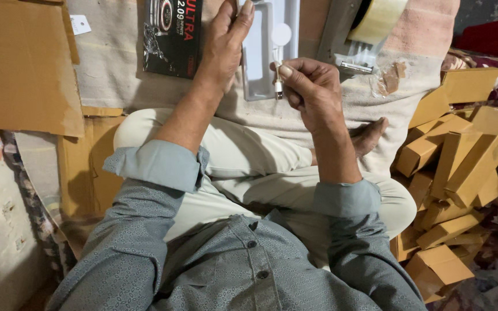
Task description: The person sits cross-legged on the floor and packs smartwatches into small cardboard boxes. They open the product packaging, remove the watch and accessories, place them into a box, fold the flaps, and seal the box with packing tape. The process is repeated for multiple units.
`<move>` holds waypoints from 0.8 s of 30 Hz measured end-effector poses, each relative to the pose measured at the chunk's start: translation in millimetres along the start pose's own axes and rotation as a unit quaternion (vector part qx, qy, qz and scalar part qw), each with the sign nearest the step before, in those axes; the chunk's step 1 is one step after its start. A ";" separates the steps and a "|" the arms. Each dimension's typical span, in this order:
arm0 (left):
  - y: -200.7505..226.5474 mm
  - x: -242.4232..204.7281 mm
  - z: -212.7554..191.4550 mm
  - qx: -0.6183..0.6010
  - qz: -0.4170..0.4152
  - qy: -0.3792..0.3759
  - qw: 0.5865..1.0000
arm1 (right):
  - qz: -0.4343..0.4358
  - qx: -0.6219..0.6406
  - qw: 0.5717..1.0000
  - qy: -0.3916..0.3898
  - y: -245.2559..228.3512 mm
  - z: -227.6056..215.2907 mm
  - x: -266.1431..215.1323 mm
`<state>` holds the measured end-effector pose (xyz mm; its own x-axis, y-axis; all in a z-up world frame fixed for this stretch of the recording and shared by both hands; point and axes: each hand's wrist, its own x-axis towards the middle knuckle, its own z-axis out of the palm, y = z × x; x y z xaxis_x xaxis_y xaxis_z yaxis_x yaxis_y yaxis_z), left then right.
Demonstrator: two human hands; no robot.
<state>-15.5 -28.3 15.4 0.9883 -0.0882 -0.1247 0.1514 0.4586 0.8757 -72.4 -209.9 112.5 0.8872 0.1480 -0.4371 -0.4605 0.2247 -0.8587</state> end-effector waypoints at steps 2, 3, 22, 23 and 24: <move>4.3 -2.6 2.8 0.010 -0.003 -0.007 1.000 | -0.006 -0.033 0.999 0.008 -0.7 6.3 -0.2; 6.0 -4.4 4.9 0.017 -0.005 -0.016 1.000 | -0.013 -0.049 0.999 0.020 -0.2 9.5 -0.4; -1.3 4.9 -15.1 0.258 0.035 0.036 0.965 | -0.216 -0.345 0.905 0.127 21.6 -7.8 10.3; -3.7 6.0 -23.3 0.205 0.042 0.087 0.974 | -0.211 -0.372 0.891 0.152 22.4 -17.1 9.3; -5.8 6.8 -32.1 0.151 0.049 0.139 0.977 | -0.205 -0.398 0.876 0.177 22.4 -27.7 8.8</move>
<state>-9.0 -3.1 -5.6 0.9715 0.2056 -0.1184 0.0844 0.1667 0.9824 -74.1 -230.2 82.0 0.9918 -0.1270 0.0174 -0.0594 -0.5756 -0.8155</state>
